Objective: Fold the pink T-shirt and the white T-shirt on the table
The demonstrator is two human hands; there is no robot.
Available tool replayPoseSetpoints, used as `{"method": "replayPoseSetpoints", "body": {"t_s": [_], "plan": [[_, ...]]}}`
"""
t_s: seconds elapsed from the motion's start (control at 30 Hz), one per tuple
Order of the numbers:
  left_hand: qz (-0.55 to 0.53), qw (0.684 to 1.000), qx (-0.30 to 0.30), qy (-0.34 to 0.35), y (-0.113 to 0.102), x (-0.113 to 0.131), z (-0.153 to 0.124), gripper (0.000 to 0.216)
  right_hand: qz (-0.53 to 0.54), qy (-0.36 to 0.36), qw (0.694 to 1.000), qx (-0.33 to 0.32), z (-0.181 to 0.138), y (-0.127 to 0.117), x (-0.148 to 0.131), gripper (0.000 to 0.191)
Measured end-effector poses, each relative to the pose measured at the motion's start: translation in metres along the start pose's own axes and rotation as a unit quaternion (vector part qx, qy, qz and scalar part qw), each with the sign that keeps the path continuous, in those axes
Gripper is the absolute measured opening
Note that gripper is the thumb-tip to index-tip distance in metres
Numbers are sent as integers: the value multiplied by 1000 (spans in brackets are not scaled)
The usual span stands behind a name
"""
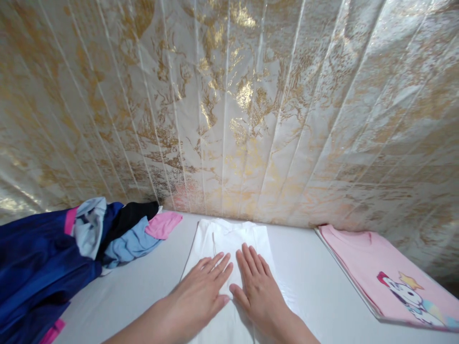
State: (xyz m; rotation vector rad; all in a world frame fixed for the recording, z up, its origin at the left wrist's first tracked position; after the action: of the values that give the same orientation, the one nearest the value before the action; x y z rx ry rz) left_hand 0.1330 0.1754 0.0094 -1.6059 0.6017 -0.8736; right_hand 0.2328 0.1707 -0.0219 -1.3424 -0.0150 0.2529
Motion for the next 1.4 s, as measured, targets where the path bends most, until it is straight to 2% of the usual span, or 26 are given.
{"method": "replayPoseSetpoints", "body": {"t_s": [0.17, 0.3, 0.43, 0.53, 0.63, 0.77, 0.83, 1.0, 1.2, 1.4], "plan": [[1, 999, -16, -49, 10, -10, -12, 79, 34, -5, 999, 0, -1, -1, 4, 65], [10, 1000, 3, -16, 12, -2, -13, 80, 180, 6, 984, -6, 2, -14, 25, 52], [33, 997, 56, 32, 5, 19, -3, 57, 364, 19, 930, -43, 8, -36, 43, 45], [41, 992, 105, 65, 1, 39, 10, 30, 398, -4, 916, -55, 10, -48, 44, 51], [58, 990, 113, 67, 5, 49, 22, 20, 351, -30, 933, -73, 7, -44, 37, 58], [80, 988, 119, 55, 10, 47, 32, 15, 199, -81, 974, -69, 1, -32, 25, 59], [91, 988, 116, 48, 12, 43, 34, 15, 135, -94, 985, -52, -1, -27, 22, 55], [99, 989, 104, 32, 14, 40, 37, 13, 62, -83, 994, -19, 0, -15, 25, 52], [54, 988, 135, 52, 7, 46, 27, 2, -20, -50, 998, 19, 0, -7, 29, 57], [-64, 986, 153, 18, -13, 17, 9, 16, -24, -15, 999, 21, 3, -10, 31, 56]]}}
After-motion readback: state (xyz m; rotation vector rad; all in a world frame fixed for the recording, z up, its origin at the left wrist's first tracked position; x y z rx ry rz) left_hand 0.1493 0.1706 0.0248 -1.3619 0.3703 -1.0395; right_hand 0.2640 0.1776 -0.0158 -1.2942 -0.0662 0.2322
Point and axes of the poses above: each hand's wrist, its own z-axis towards the middle knuckle, its own y-axis out of the palm, x = y × z, the point moved 9 cm from there along z, towards the middle knuckle, and after that the axes turned 4 degrees about x, right-handed, at the moved point
